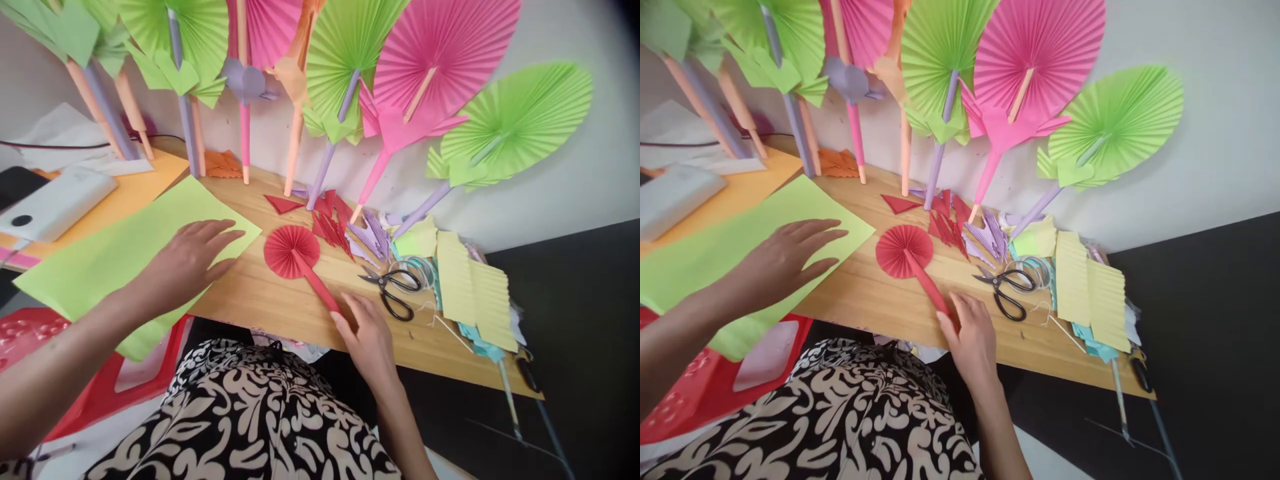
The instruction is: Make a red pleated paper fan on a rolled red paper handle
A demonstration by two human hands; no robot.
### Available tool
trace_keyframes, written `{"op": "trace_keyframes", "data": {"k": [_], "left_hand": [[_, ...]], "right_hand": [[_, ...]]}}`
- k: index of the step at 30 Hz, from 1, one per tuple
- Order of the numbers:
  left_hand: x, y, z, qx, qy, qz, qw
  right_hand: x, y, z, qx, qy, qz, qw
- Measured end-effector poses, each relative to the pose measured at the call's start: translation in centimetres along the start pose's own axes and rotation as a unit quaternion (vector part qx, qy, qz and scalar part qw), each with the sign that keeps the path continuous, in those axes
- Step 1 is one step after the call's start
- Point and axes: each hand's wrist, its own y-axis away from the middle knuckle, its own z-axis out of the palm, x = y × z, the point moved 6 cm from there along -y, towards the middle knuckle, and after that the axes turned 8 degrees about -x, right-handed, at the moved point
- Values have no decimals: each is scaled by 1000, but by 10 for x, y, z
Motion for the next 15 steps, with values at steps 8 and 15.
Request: {"op": "trace_keyframes", "data": {"k": [8,15], "left_hand": [[108,-40,55,-110,89,113,984],[124,-44,96,-89,54,81,991]], "right_hand": [[-23,-21,23,-3,26,15,1000],[-27,-18,26,16,26,2,1000]]}}
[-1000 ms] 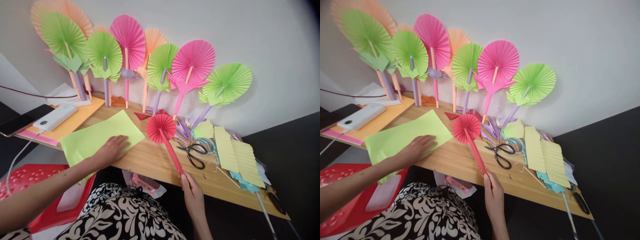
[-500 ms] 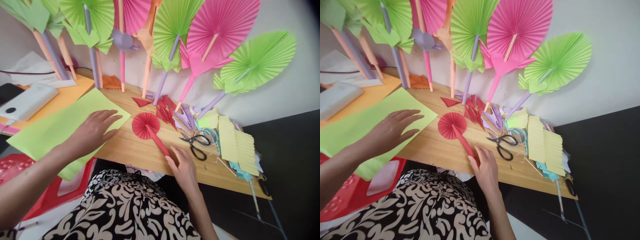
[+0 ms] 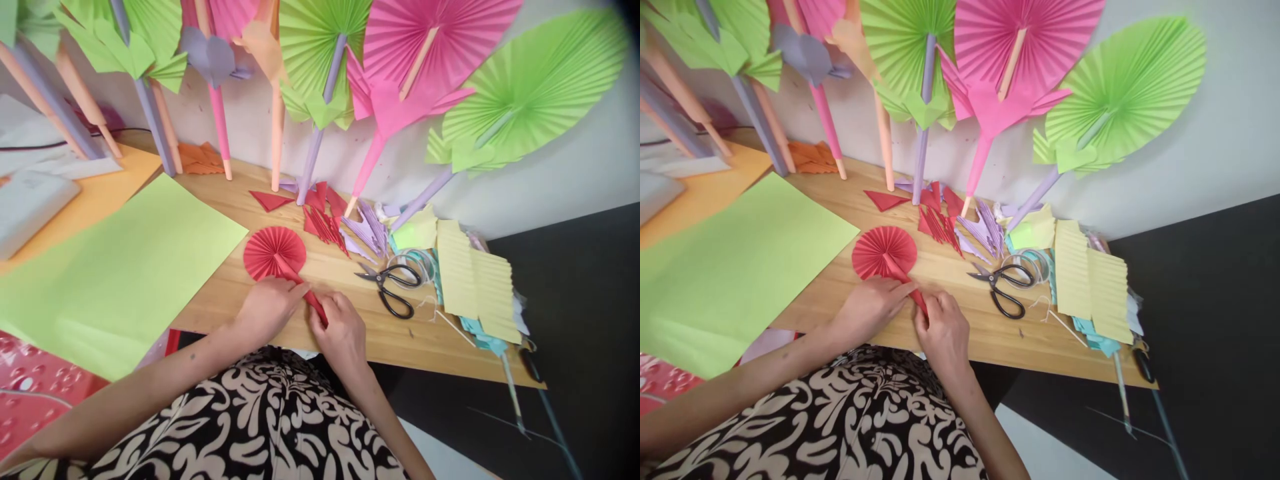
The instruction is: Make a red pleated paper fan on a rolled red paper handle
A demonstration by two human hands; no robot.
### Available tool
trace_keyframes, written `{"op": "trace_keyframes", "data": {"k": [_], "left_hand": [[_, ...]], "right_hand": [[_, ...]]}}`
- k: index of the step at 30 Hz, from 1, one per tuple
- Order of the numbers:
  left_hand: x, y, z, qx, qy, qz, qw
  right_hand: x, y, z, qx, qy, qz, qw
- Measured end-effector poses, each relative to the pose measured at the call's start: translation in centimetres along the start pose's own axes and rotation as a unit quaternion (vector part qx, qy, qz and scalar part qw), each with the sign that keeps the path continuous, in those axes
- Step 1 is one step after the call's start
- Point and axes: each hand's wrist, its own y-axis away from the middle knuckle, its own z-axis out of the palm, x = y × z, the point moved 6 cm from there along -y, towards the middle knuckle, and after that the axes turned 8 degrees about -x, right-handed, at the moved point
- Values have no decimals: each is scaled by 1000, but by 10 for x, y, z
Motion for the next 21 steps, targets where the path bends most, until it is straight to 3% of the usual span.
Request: {"op": "trace_keyframes", "data": {"k": [9,14,17,21], "left_hand": [[-7,6,-9,61,2,-25,998],[-9,9,-13,96,-31,-42,994],[-10,10,-11,112,-50,-34,992],[-9,12,-11,143,-43,-5,989]], "right_hand": [[-6,9,-2,-39,-36,-4,999],[-16,15,-9,-72,-86,-45,993],[0,19,-26,-21,-68,-33,997],[50,31,-58,60,-4,25,998]]}}
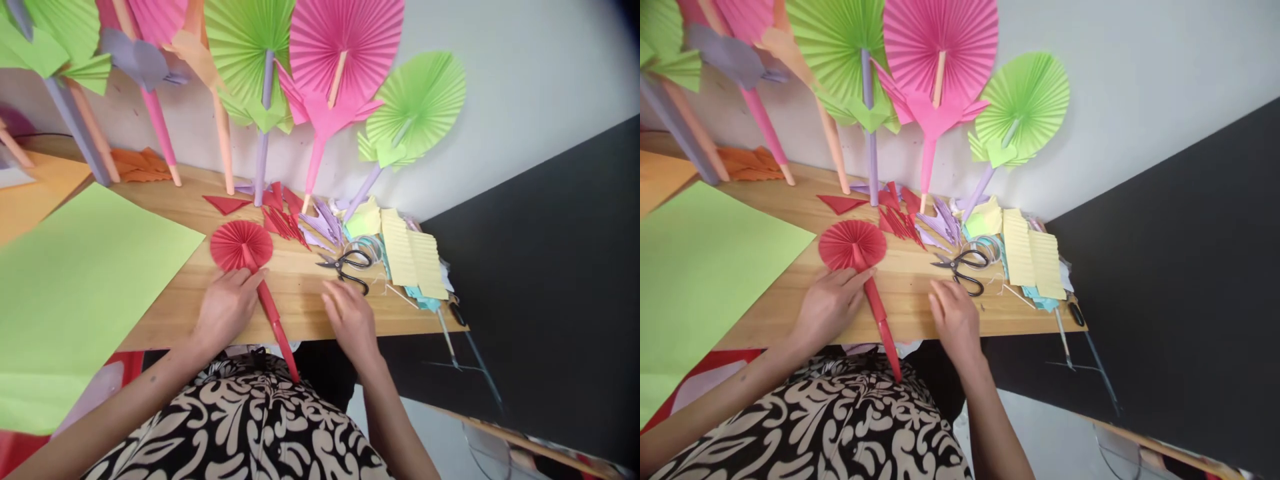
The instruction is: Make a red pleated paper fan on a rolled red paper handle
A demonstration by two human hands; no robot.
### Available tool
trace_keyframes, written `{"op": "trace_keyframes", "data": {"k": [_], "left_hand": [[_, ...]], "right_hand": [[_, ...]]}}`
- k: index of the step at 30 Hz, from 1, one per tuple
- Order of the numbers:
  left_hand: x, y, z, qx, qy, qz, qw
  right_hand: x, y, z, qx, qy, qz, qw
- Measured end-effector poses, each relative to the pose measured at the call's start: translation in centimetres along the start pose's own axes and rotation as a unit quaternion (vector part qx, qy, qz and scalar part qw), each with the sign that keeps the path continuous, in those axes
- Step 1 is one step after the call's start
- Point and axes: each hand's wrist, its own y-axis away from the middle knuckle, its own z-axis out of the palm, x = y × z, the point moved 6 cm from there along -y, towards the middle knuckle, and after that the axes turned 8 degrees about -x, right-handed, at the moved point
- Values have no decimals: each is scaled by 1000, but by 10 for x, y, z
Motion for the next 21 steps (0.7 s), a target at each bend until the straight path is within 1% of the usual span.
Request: {"op": "trace_keyframes", "data": {"k": [2,4,5,7,11,14,16,18,19,21], "left_hand": [[0,1,-2,19,19,15,1000],[1,2,-4,33,37,27,998],[1,2,-5,36,44,33,998],[2,1,-4,36,53,43,997],[5,-1,-1,34,55,59,996],[4,-2,1,39,53,56,996],[4,-3,1,43,52,51,996],[3,-3,2,42,51,46,997],[3,-2,2,42,51,46,997],[2,-2,3,39,51,47,997]], "right_hand": [[30,4,-15,22,29,31,999],[55,6,-25,29,61,54,996],[65,6,-28,27,77,57,995],[77,0,-27,0,109,40,993],[83,-22,-11,-92,151,-22,984],[83,-39,-2,-127,156,-47,978],[82,-46,0,-146,150,-52,976],[82,-49,-4,-158,146,-45,976],[81,-49,-10,-156,142,-38,977],[82,-46,-29,-129,106,-18,986]]}}
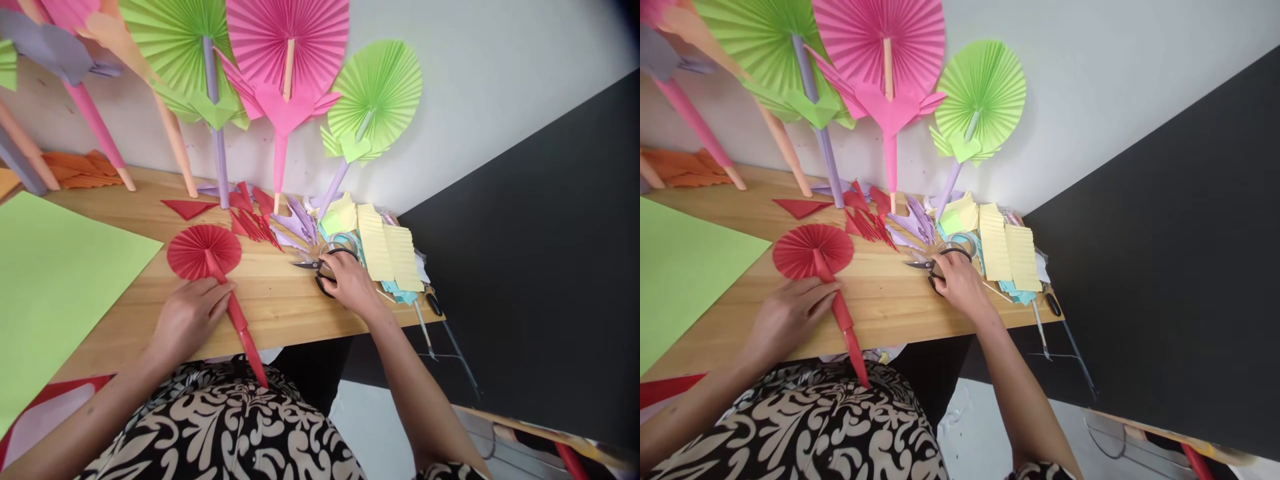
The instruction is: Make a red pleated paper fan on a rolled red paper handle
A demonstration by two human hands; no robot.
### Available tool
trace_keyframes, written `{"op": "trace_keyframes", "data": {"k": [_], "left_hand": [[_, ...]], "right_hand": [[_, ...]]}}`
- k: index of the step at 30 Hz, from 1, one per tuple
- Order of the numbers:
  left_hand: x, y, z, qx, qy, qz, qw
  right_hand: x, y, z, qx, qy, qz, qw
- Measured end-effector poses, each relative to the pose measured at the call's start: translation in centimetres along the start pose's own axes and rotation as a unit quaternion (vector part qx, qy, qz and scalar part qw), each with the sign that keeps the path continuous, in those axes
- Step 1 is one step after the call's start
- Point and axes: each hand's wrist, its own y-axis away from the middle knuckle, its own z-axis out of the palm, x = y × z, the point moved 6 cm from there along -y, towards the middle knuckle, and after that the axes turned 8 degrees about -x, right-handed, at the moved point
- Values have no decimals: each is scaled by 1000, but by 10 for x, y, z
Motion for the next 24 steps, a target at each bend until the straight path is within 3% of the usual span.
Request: {"op": "trace_keyframes", "data": {"k": [2,4,6,10,12,14,16,19,21,24], "left_hand": [[0,0,1,-2,0,3,1000],[0,0,1,-1,-2,4,1000],[0,-1,1,2,-2,3,1000],[0,-1,2,-2,6,8,1000],[0,0,1,1,17,5,1000],[-1,0,0,4,29,-6,1000],[-1,0,-1,6,40,-14,999],[1,1,-1,2,68,-8,998],[2,1,-2,3,82,0,997],[2,1,-3,9,92,3,996]], "right_hand": [[11,14,-21,51,-93,33,994],[28,30,-35,106,-235,79,963],[43,44,-34,126,-398,109,902],[47,56,-6,130,-637,107,752],[41,56,7,138,-670,111,721],[33,53,16,125,-653,124,736],[29,49,19,120,-585,147,789],[30,42,15,152,-378,182,895],[24,33,15,157,-207,163,952],[11,16,26,120,-28,102,987]]}}
